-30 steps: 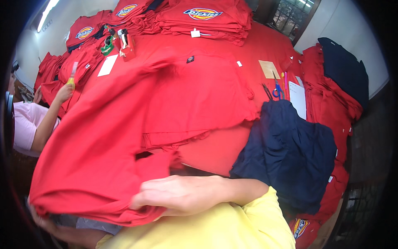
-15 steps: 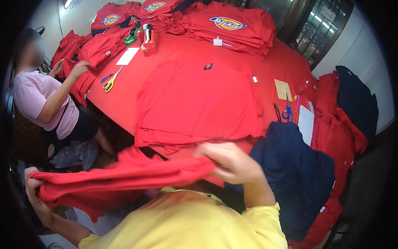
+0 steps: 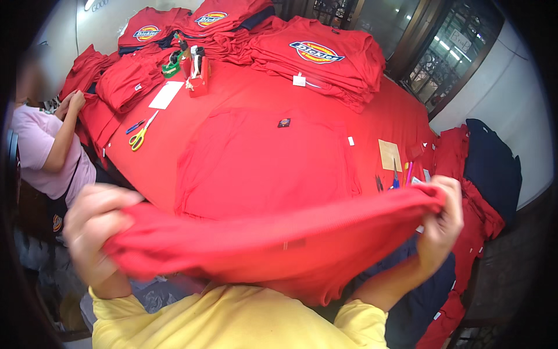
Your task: The person picks up, spreads out, and checks individual red shirts from a stack, then marks tags on some shirts using a pink marker.
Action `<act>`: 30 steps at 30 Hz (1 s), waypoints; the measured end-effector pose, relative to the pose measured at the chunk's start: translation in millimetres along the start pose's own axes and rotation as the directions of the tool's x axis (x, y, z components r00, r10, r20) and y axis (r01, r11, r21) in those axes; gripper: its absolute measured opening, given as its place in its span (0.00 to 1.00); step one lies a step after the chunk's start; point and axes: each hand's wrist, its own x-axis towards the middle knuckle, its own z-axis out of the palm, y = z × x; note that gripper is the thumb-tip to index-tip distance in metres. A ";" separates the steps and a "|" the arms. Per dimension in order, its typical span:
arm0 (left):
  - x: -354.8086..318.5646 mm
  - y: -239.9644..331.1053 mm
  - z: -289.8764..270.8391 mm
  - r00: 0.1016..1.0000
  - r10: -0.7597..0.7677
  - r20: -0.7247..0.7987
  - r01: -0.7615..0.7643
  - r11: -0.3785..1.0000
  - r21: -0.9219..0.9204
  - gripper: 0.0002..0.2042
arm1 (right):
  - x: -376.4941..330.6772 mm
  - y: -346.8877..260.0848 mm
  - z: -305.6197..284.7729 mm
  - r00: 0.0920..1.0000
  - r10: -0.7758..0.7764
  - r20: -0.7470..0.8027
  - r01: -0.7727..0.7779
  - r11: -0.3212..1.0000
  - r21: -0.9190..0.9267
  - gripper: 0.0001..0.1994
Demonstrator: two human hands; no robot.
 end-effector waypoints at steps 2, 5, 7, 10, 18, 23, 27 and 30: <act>-8.3 -48.4 30.1 0.979 -0.026 0.204 0.030 0.999 -0.018 0.13 | 6.8 33.8 61.9 0.989 0.135 0.057 -0.140 0.987 0.086 0.15; -35.0 -117.5 109.8 0.898 -0.182 0.401 0.216 0.976 -0.040 0.21 | -5.8 97.1 153.4 0.913 0.295 0.282 -0.292 0.955 -0.052 0.18; -53.7 -159.5 177.2 0.886 -0.164 0.434 0.197 0.980 -0.033 0.22 | -41.1 165.1 222.3 0.914 0.304 0.268 -0.255 0.945 -0.205 0.18; -70.3 -194.7 240.3 0.612 -0.357 0.706 0.385 0.914 0.129 0.26 | -53.1 175.2 262.1 0.876 0.418 0.241 -0.346 0.892 -0.290 0.20; 25.0 -225.7 371.2 0.767 -0.124 0.630 0.349 0.904 -0.247 0.17 | -65.0 194.3 263.9 0.857 0.481 0.184 -0.430 0.865 -0.260 0.22; 12.1 -228.5 420.1 0.859 -0.150 0.490 0.294 0.927 -0.232 0.06 | -49.8 193.5 242.1 0.756 0.588 0.287 -0.654 0.690 0.311 0.19; 18.4 -221.4 422.3 0.884 -0.157 0.440 0.259 0.948 -0.183 0.04 | -59.1 251.2 191.7 0.662 0.750 0.001 -0.749 0.661 0.042 0.14; 13.4 -228.0 426.0 0.847 -0.320 0.425 0.451 0.856 -0.252 0.06 | -72.3 263.5 179.6 0.699 0.679 -0.224 -0.580 0.354 -0.734 0.13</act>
